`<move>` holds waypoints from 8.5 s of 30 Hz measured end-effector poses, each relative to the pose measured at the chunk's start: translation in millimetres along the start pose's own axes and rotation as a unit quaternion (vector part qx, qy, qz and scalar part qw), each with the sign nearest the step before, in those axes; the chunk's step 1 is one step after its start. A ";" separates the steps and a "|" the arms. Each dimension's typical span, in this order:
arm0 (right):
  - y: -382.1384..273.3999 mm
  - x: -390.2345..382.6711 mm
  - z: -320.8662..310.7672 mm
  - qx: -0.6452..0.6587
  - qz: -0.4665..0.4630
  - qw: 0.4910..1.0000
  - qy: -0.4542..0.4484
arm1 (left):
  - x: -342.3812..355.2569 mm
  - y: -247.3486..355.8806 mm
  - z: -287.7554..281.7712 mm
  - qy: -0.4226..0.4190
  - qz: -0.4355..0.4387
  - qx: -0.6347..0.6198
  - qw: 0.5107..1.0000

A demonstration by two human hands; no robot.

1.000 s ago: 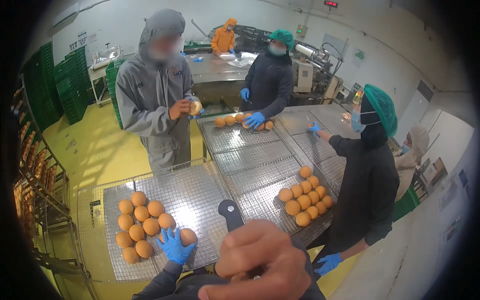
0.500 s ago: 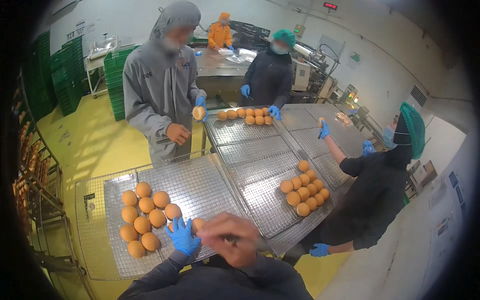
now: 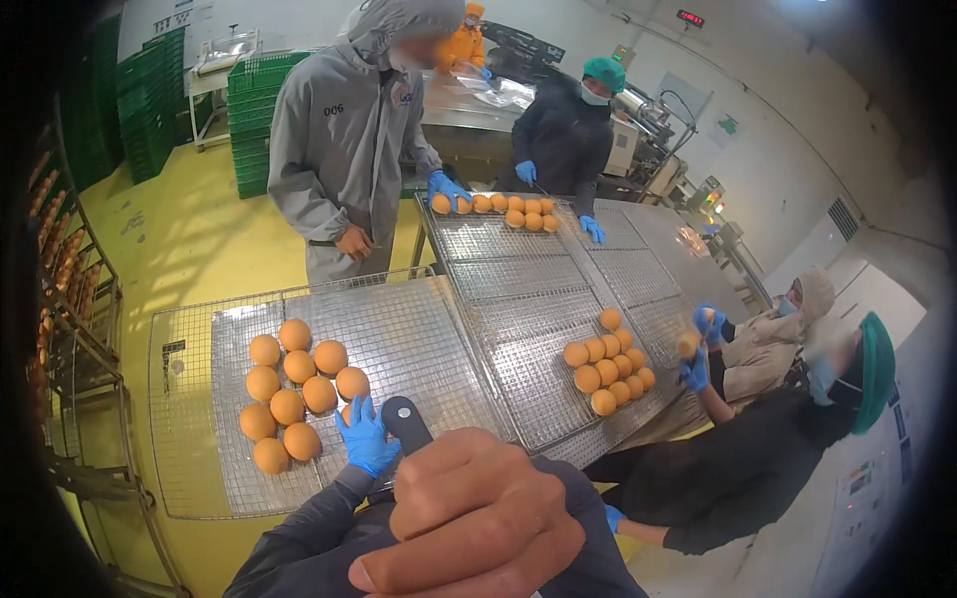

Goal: The person uses a small knife to score the bottom of bread rolls, then places them onto metal cooling racks organized on a table.

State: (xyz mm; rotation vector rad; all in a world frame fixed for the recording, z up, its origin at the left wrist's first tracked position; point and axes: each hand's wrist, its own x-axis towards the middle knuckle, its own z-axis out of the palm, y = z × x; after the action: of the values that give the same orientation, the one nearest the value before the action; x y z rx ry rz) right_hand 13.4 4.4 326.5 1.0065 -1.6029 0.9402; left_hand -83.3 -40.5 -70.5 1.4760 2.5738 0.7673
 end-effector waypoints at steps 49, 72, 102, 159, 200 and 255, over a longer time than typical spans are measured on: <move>-50.6 -370.7 -16.5 0.107 0.786 0.530 0.299 | 51.2 34.9 34.1 -0.099 0.116 -0.074 0.986; 14.8 -283.6 -31.9 -0.309 0.628 0.713 -0.013 | 40.6 41.5 -65.7 0.042 -0.250 -0.828 0.499; 8.5 -328.8 -43.0 -0.256 0.748 0.588 0.169 | 46.4 17.5 -48.2 -0.155 -0.296 -0.846 0.415; -180.1 -598.4 -499.1 -0.599 0.535 0.250 0.541 | 26.3 1.3 -2.8 -0.129 -0.015 -0.001 0.992; 4.8 -248.6 -27.3 -0.320 0.584 0.739 -0.104 | 13.0 24.1 -68.9 -0.091 -0.275 -0.852 0.436; -46.2 -403.7 -106.8 -0.290 0.660 0.587 0.369 | -11.7 -23.0 -81.3 -0.003 -0.263 -0.786 0.560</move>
State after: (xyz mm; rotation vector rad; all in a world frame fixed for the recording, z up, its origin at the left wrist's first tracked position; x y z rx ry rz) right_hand 161.0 153.5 -37.5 -1.2100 -1.5001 1.3011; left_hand -120.0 -90.7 -12.1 0.0487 0.9809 1.9323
